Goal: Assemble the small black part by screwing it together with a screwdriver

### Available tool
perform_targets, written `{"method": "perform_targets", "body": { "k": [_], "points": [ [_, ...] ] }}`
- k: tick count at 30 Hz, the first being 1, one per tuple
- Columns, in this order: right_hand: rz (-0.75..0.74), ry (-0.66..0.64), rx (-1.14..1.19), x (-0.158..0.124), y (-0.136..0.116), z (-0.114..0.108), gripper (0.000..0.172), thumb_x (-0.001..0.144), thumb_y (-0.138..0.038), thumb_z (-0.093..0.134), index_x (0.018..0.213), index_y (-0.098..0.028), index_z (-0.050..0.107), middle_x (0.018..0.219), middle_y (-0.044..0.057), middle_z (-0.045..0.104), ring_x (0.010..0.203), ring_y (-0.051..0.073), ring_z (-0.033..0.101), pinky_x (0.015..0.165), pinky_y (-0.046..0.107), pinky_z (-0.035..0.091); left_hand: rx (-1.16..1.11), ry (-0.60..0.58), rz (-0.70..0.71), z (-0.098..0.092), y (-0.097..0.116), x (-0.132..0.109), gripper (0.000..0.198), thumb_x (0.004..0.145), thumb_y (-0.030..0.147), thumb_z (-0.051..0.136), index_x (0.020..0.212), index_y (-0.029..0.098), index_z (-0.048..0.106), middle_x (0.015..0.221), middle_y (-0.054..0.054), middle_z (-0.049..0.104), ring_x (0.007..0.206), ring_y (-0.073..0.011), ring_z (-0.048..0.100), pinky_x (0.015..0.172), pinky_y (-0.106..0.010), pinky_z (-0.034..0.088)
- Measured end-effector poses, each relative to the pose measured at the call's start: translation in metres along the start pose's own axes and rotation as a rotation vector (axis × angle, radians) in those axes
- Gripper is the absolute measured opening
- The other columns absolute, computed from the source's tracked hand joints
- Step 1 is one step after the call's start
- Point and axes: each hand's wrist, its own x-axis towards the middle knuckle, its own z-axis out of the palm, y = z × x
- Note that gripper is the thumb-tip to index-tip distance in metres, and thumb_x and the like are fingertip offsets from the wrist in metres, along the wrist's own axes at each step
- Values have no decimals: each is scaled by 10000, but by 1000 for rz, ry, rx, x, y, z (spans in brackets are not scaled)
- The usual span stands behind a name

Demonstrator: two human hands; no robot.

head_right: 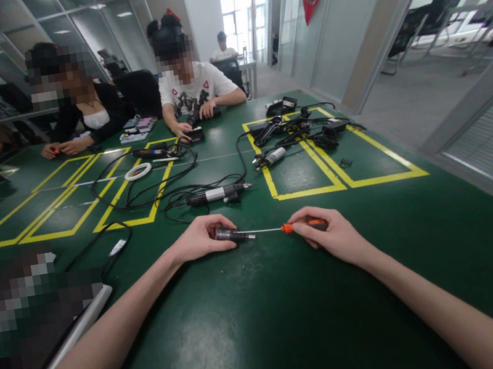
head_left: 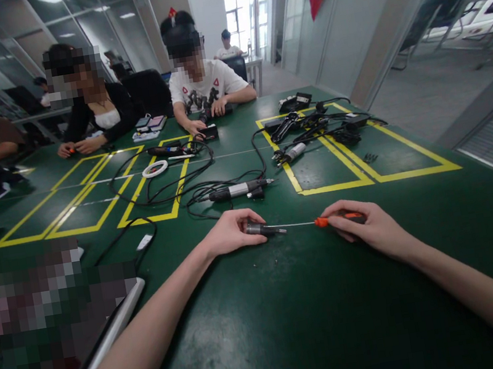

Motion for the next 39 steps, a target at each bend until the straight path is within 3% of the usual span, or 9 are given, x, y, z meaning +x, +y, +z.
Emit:
{"method": "perform_targets", "body": {
  "k": [5,12,16,19,23,28,30,35,39],
  "points": [
    [53,-77,71,1,3,2,610,838,-771,612,939,-177,709,465,-28,539,390,125,450,415,266,366,5,1,9,-1,1,0,398,673,333,860,985,121,732,714,35,590,624,-88,475,576,-209,331],
    [-60,1,-50,1,-3,0,496,711,-638,825,913,-192,743,805,62,747,630,173,629,571,303,511,1,4,8,0,0,0,395,675,329,861,983,117,731,699,40,582,616,-82,467,572,-206,322],
    [27,-90,59,0,-3,2,641,824,-798,612,952,-178,716,552,0,616,431,130,504,438,276,417,-5,9,9,0,-2,0,413,671,341,867,991,118,734,735,21,614,632,-89,482,580,-209,340],
    [41,-113,85,0,-2,2,644,848,-800,578,960,-180,710,521,-18,578,407,116,474,419,264,382,2,10,10,0,-2,0,410,676,344,866,997,124,739,753,14,628,643,-94,498,589,-212,361],
    [10,-85,53,1,0,0,557,825,-720,680,985,-188,722,612,4,637,455,118,485,454,275,421,11,9,8,-1,0,0,398,682,333,861,998,123,742,742,16,626,644,-96,507,587,-210,364],
    [-44,-38,-16,2,-1,-2,508,708,-642,825,949,-202,746,942,90,771,754,224,685,672,349,559,19,11,22,0,1,0,389,680,327,860,988,122,741,722,25,608,628,-89,487,572,-204,343],
    [-44,-41,-18,2,-1,-2,493,748,-659,787,927,-201,745,840,69,745,711,209,665,642,333,542,14,12,22,0,1,0,392,679,328,860,989,120,740,726,24,609,630,-89,488,573,-205,345],
    [2,-62,41,2,2,2,617,870,-780,563,916,-185,718,583,-17,569,412,95,409,411,257,320,14,13,-1,1,0,0,390,678,324,859,987,122,734,721,24,605,635,-91,494,575,-205,347],
    [21,-77,57,2,2,3,613,857,-781,586,906,-183,710,565,-20,571,411,94,430,416,250,342,8,9,-8,0,1,0,396,674,328,859,985,120,729,718,25,599,632,-89,485,579,-206,346]
  ]
}}
